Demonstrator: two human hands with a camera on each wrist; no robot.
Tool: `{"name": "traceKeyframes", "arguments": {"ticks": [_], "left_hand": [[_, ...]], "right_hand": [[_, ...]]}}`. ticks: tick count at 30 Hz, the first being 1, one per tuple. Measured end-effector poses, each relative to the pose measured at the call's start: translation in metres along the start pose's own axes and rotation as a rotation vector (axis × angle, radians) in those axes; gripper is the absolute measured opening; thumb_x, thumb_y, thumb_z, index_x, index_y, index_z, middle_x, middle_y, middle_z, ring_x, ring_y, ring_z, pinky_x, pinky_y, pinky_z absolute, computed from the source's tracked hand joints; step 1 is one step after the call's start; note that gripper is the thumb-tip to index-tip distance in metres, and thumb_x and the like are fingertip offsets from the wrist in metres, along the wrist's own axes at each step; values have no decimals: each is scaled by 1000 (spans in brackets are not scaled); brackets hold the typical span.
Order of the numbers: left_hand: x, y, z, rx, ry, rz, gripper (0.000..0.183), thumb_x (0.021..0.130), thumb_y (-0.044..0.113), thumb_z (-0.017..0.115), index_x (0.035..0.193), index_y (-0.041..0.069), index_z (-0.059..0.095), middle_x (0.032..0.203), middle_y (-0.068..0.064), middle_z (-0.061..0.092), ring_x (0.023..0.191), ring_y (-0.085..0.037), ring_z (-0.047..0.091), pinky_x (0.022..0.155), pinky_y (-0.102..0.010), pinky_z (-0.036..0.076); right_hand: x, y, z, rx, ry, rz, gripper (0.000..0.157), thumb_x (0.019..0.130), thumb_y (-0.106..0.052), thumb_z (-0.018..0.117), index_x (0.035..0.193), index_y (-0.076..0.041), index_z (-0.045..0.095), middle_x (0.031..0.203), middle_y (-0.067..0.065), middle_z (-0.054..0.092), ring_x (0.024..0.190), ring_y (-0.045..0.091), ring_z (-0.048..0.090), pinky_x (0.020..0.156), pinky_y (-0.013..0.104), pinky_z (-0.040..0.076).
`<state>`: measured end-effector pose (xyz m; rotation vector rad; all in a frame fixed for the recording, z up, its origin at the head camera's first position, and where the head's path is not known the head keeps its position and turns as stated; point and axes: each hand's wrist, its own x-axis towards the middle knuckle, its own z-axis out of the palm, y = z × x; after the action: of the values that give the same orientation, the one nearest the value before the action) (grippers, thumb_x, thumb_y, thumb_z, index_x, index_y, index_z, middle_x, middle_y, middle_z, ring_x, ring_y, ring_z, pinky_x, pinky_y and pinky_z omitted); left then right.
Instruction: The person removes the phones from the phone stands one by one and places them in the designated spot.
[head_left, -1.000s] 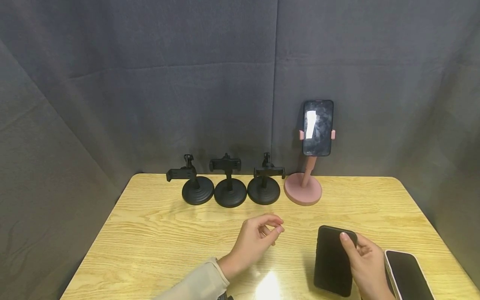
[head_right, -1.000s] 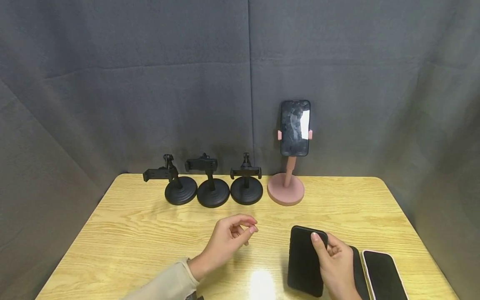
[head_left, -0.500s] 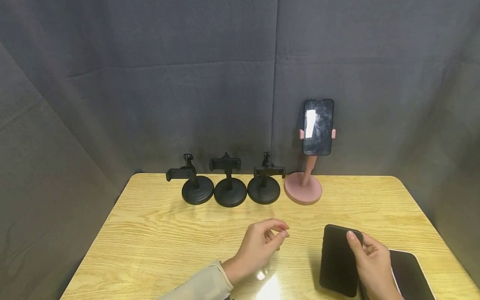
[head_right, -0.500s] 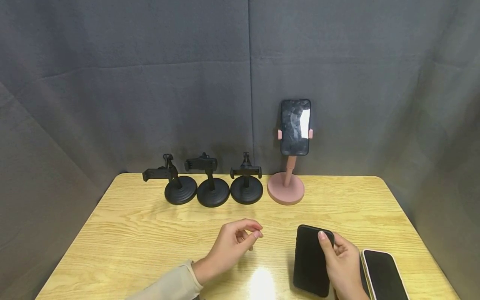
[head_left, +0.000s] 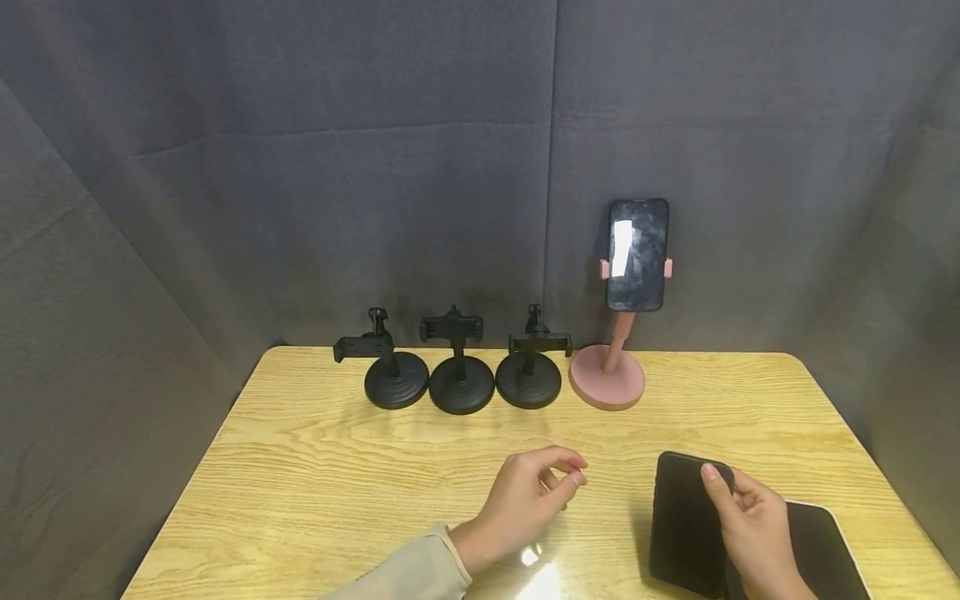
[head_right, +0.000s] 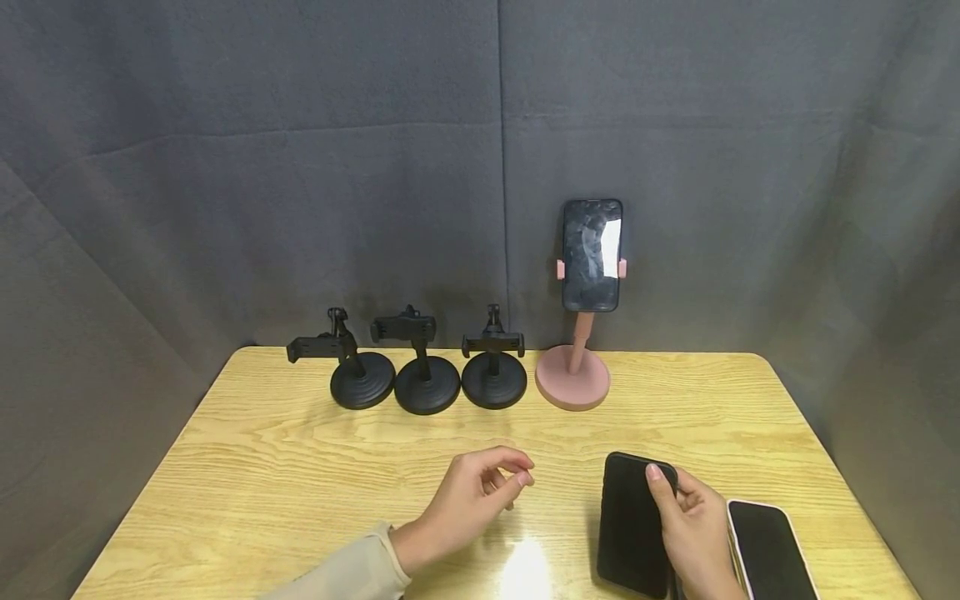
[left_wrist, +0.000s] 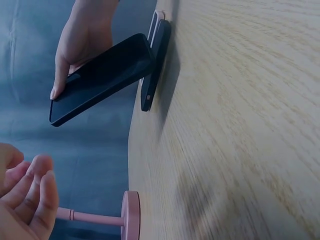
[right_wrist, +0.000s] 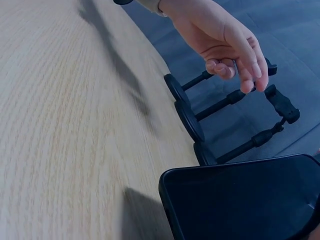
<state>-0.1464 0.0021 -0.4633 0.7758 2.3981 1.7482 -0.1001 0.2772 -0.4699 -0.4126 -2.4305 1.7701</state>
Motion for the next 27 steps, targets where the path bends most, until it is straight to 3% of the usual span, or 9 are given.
{"name": "traceKeyframes", "arguments": {"ticks": [2,5,6,8,10,13,15,21,27], "left_hand": [[0,0,1,1,-11,3,15,98,15,65,110,9,74,99,-8,78,60,8,57,55,-15,52],[-1,-1,2,-2,-34,8,17,99,16,64,111,9,73,101,-9,78,62,8,58,57,-15,53],[-1,-1,3,0,-41,12,17,99,16,63,111,9,73,101,-9,78,62,8,59,57,-15,53],[-1,0,3,3,-56,14,18,100,16,63,112,8,73,103,-9,77,63,8,59,58,-15,54],[-1,0,4,19,-71,20,19,100,18,62,112,9,73,103,-8,78,64,8,59,58,-14,53],[-2,-1,6,49,-94,32,20,101,21,61,113,10,73,104,-6,78,67,9,61,60,-13,53],[-3,-2,8,74,-107,41,20,102,22,60,113,11,73,103,-4,78,69,10,61,61,-12,53],[-6,-2,12,122,-144,47,19,102,23,59,112,14,73,105,0,78,73,13,60,61,-10,51],[-7,-4,16,126,-177,22,20,103,25,57,113,16,72,105,4,77,72,14,59,59,-11,50]], "right_hand": [[1,1,-1,-51,4,9,52,106,-37,53,125,11,61,81,-26,64,124,10,57,117,57,38],[2,3,-2,-100,7,13,53,106,-37,51,128,11,60,86,-28,67,97,-17,51,108,46,50],[2,4,-2,-114,3,14,54,106,-37,51,131,10,58,93,-31,67,99,-21,51,106,48,51],[3,4,-3,-119,-5,15,55,106,-37,51,131,11,58,95,-31,67,98,-22,50,106,45,52],[4,4,-3,-139,-4,14,53,106,-37,51,129,10,60,91,-23,73,97,-19,55,93,25,56],[4,4,-3,-136,-5,10,48,106,-36,51,119,7,67,88,-19,74,94,-15,58,79,11,51],[4,4,-3,-111,-9,8,45,106,-35,51,114,6,68,85,-16,75,90,-10,61,74,10,50],[4,5,-5,-161,-49,36,53,107,-40,48,122,9,63,89,-12,77,92,-15,58,92,30,59],[5,5,-6,-153,-85,59,52,106,-43,48,110,6,66,72,0,74,93,-16,53,106,57,49]]}}
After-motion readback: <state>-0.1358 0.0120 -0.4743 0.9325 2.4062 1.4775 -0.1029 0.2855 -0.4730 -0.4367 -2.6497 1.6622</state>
